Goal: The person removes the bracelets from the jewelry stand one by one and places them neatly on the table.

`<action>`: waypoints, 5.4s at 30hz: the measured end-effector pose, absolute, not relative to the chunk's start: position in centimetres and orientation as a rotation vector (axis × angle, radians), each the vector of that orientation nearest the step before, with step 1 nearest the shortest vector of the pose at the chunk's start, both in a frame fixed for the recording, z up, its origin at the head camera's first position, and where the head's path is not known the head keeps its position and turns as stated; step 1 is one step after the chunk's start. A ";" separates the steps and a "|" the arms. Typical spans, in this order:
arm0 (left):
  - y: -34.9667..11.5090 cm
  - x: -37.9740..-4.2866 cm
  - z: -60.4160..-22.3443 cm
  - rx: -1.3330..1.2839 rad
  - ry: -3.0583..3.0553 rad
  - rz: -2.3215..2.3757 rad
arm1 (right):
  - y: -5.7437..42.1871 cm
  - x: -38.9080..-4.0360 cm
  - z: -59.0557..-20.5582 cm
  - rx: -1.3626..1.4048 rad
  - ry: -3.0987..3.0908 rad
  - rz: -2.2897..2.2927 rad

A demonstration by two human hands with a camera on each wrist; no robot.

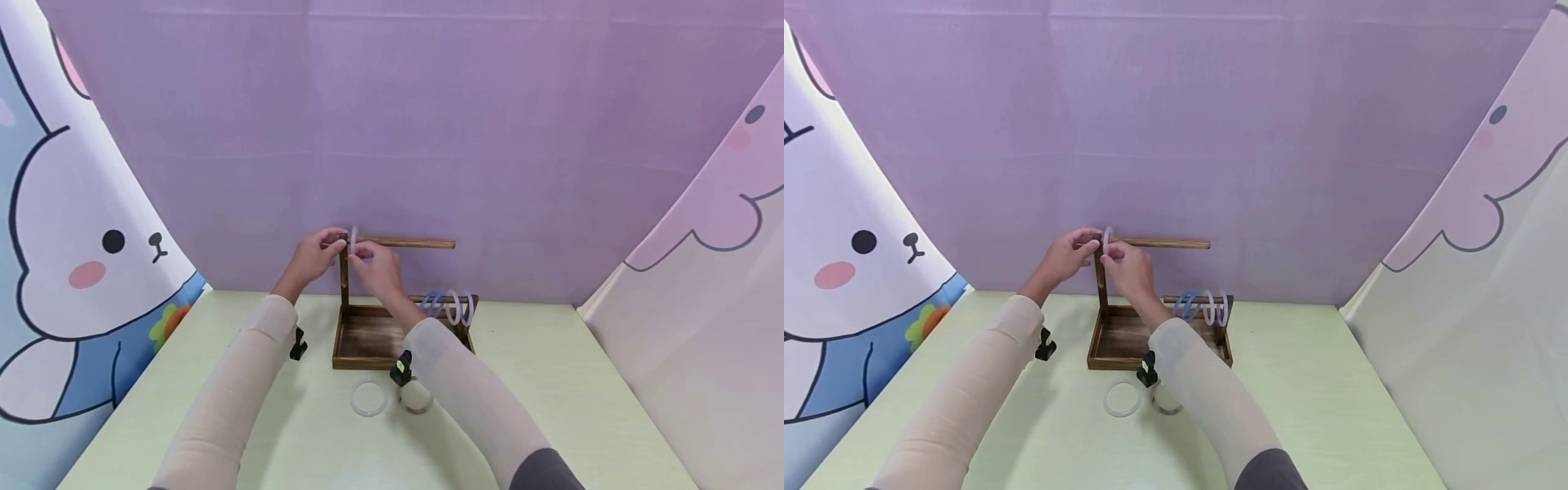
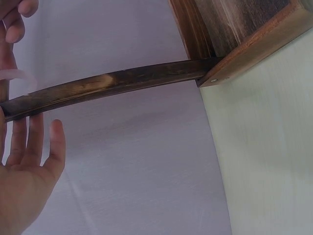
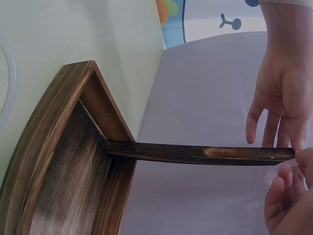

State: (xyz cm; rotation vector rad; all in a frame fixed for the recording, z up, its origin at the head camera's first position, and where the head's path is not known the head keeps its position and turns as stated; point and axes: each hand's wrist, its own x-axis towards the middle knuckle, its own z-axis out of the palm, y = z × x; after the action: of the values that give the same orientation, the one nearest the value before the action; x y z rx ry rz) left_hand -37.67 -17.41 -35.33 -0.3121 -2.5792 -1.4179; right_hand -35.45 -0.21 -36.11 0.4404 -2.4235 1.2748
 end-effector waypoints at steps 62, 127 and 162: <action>-17.3 -37.6 -35.2 -0.325 -2.581 -1.458 | 6.1 -35.9 -37.2 0.410 -2.318 1.309; -17.4 -37.6 -35.2 -0.327 -2.595 -1.454 | 12.2 -36.0 -37.4 0.292 -2.365 1.241; -17.7 -37.9 -35.6 -0.322 -2.600 -1.447 | 16.0 -36.1 -37.7 0.200 -2.309 1.240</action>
State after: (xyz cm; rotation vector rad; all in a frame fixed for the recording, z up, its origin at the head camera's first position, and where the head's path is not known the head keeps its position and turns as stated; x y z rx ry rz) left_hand -37.93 -17.73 -35.65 -0.3224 -2.5997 -1.4474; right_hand -36.10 16.02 -37.65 0.2004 -2.3091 1.2400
